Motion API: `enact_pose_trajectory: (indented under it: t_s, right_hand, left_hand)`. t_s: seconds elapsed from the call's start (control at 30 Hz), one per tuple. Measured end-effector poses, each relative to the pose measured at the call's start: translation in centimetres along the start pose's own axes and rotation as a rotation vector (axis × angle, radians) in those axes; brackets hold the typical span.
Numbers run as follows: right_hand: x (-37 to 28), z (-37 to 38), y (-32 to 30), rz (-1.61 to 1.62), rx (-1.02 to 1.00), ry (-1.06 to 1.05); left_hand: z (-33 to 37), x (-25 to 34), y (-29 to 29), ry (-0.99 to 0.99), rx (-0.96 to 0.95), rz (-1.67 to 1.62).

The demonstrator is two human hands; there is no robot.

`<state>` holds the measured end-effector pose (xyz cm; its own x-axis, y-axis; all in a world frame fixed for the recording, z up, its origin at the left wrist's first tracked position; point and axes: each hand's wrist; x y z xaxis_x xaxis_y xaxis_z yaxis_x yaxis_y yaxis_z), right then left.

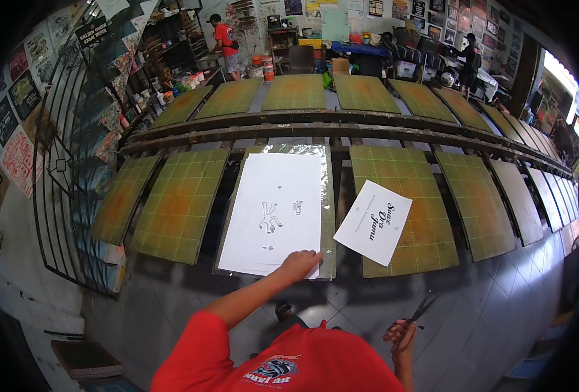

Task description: The person uses shears to cut around printed designs on several sheets of paper, then stacks the papers on a printing table.

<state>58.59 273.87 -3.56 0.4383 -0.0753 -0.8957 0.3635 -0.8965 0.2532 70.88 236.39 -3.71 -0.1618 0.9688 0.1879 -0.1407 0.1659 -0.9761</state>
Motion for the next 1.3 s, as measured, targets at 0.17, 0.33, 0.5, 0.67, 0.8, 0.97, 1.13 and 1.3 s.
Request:
enact_pose_trajectory:
  t_s: [0.17,0.33,0.5,0.67,0.8,0.97,1.13,1.3]
  right_hand:
    - [0.3,1.6,-1.7,-0.005,-0.042,0.058]
    - [0.2,2.6,-1.6,-0.001,-0.097,0.082]
    - [-0.5,3.5,-1.0,-0.041,-0.174,0.064]
    - [0.3,4.6,-1.0,-0.102,-0.201,0.048]
    - [0.5,4.8,-0.8,-0.053,-0.332,0.106]
    - [1.0,5.2,0.4,-0.065,-0.472,0.167]
    - [0.4,4.4,2.1,-0.147,-0.537,0.172]
    - [1.9,4.4,2.4,-0.139,-0.572,0.175]
  left_hand:
    - [-0.4,0.7,-1.6,-0.273,0.342,-0.017]
    - [-2.5,1.8,-6.3,-0.359,0.664,0.028]
    - [-8.8,4.6,-9.3,-0.603,0.755,-0.118]
    - [-17.2,6.7,-5.4,-0.813,0.911,-0.251]
    - [-20.5,6.6,-1.2,-1.050,1.060,-0.399]
    - [-21.1,4.7,2.4,-1.120,1.617,-1.051]
    - [-23.8,0.6,6.1,-0.966,2.053,-1.741]
    - [-19.5,0.5,4.0,-0.960,1.944,-2.088]
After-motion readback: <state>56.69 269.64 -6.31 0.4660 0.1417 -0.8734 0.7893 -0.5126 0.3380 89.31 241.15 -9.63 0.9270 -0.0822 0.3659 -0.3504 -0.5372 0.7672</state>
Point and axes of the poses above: each hand's wrist, its own z-axis towards the middle knuckle, its own y-axis out of the palm, x = y × z, and after that the axes turned 4 degrees about y, right-handed
